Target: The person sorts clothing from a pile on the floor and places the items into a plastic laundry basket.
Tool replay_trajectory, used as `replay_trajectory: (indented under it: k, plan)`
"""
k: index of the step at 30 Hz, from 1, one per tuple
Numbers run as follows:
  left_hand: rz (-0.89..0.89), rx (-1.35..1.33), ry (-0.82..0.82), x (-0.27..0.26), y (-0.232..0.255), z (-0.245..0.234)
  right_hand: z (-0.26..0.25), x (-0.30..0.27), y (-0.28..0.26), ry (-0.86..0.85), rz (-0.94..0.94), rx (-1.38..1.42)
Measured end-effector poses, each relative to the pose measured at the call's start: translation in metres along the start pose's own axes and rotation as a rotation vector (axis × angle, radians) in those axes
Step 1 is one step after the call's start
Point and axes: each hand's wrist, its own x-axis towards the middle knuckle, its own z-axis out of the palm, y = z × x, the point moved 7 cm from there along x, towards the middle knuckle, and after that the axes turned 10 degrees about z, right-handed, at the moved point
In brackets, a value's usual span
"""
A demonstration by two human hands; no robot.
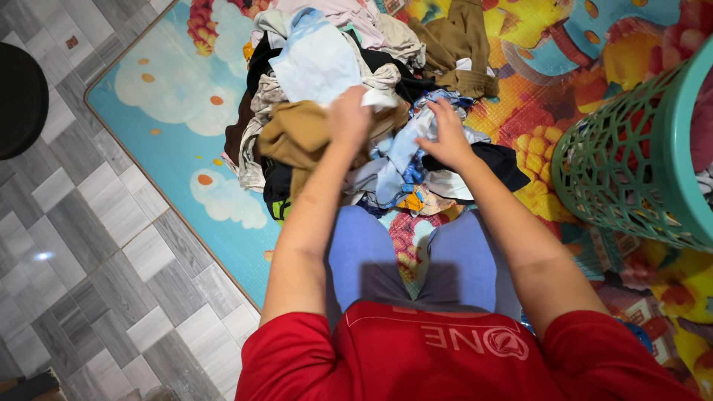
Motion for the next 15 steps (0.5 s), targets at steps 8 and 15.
replay_trajectory:
  k: [8,15]
  plan:
    - [0.368,-0.709,0.055,0.026,0.155,0.034,0.005,0.036,0.003,0.174,0.157,0.697]
    - [0.449,-0.314,0.152,0.036,0.114,-0.007,-0.091,0.07,0.099,0.566,0.169,1.101]
